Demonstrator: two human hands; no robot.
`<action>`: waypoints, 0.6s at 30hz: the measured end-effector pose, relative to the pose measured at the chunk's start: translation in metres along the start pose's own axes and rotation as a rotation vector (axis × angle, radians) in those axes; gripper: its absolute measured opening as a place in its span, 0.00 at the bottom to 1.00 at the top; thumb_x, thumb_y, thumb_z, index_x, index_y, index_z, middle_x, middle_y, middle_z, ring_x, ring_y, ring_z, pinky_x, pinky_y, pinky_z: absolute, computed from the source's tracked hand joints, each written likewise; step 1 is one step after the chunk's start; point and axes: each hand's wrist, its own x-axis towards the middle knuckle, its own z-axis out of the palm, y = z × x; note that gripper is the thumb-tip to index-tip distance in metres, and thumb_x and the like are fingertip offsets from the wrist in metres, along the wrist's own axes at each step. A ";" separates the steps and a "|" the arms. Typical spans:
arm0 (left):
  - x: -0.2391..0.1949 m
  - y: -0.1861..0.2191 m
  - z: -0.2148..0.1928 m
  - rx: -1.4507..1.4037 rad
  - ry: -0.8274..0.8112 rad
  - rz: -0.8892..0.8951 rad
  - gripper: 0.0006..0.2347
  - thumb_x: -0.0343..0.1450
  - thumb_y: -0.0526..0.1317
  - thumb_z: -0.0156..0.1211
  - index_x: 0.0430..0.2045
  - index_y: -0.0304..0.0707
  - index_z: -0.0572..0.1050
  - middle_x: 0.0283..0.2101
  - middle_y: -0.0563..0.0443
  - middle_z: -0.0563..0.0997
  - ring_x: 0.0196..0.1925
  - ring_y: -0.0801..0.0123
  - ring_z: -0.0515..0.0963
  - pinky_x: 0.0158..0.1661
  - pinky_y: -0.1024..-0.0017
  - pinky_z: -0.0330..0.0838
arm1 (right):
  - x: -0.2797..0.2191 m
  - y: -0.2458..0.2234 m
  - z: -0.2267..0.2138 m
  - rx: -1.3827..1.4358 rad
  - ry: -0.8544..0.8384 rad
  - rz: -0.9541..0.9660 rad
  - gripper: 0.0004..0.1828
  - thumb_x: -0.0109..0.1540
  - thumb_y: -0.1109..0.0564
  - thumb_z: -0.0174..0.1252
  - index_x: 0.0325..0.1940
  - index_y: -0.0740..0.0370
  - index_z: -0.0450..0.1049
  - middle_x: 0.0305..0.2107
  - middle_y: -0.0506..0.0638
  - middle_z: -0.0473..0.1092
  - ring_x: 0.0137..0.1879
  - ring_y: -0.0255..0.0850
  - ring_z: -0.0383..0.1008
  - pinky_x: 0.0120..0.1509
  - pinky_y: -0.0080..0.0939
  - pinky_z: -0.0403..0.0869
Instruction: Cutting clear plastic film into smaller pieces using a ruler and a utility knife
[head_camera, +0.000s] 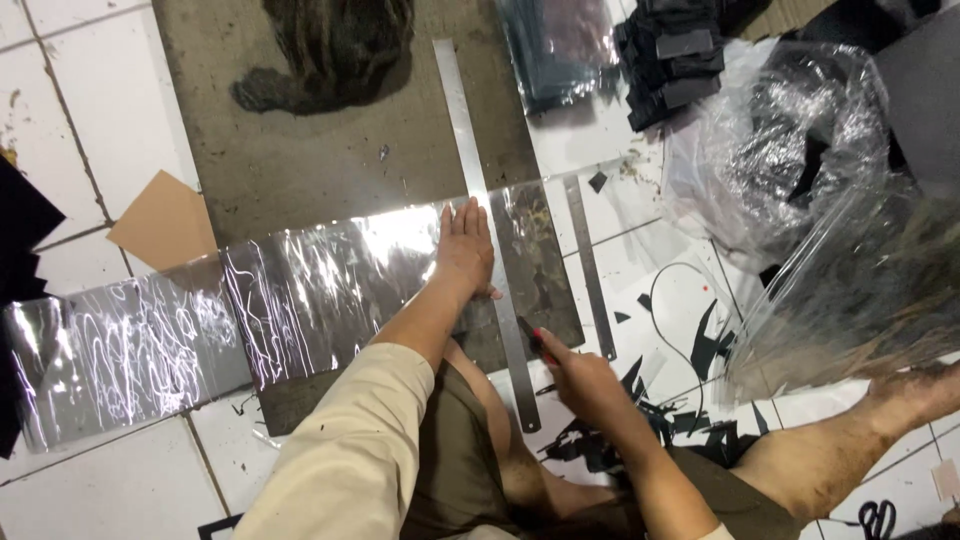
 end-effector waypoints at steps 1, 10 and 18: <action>-0.001 0.000 -0.003 0.003 0.012 -0.003 0.62 0.53 0.62 0.79 0.71 0.21 0.41 0.77 0.28 0.42 0.78 0.42 0.45 0.74 0.44 0.24 | 0.000 0.000 -0.012 -0.004 0.011 -0.005 0.32 0.65 0.53 0.52 0.74 0.42 0.57 0.33 0.64 0.79 0.45 0.64 0.81 0.49 0.64 0.77; -0.008 0.003 -0.013 0.054 -0.008 -0.007 0.61 0.54 0.63 0.77 0.71 0.22 0.43 0.76 0.26 0.43 0.78 0.42 0.45 0.74 0.45 0.27 | 0.101 0.041 0.024 0.508 0.597 0.259 0.10 0.62 0.52 0.58 0.41 0.59 0.74 0.25 0.66 0.76 0.41 0.65 0.80 0.42 0.61 0.75; -0.012 0.005 -0.017 0.059 -0.027 0.015 0.61 0.54 0.64 0.76 0.71 0.21 0.42 0.76 0.26 0.43 0.78 0.41 0.45 0.74 0.46 0.28 | 0.088 0.033 0.019 0.671 0.651 0.239 0.10 0.60 0.53 0.64 0.42 0.58 0.76 0.35 0.65 0.78 0.49 0.64 0.79 0.50 0.58 0.76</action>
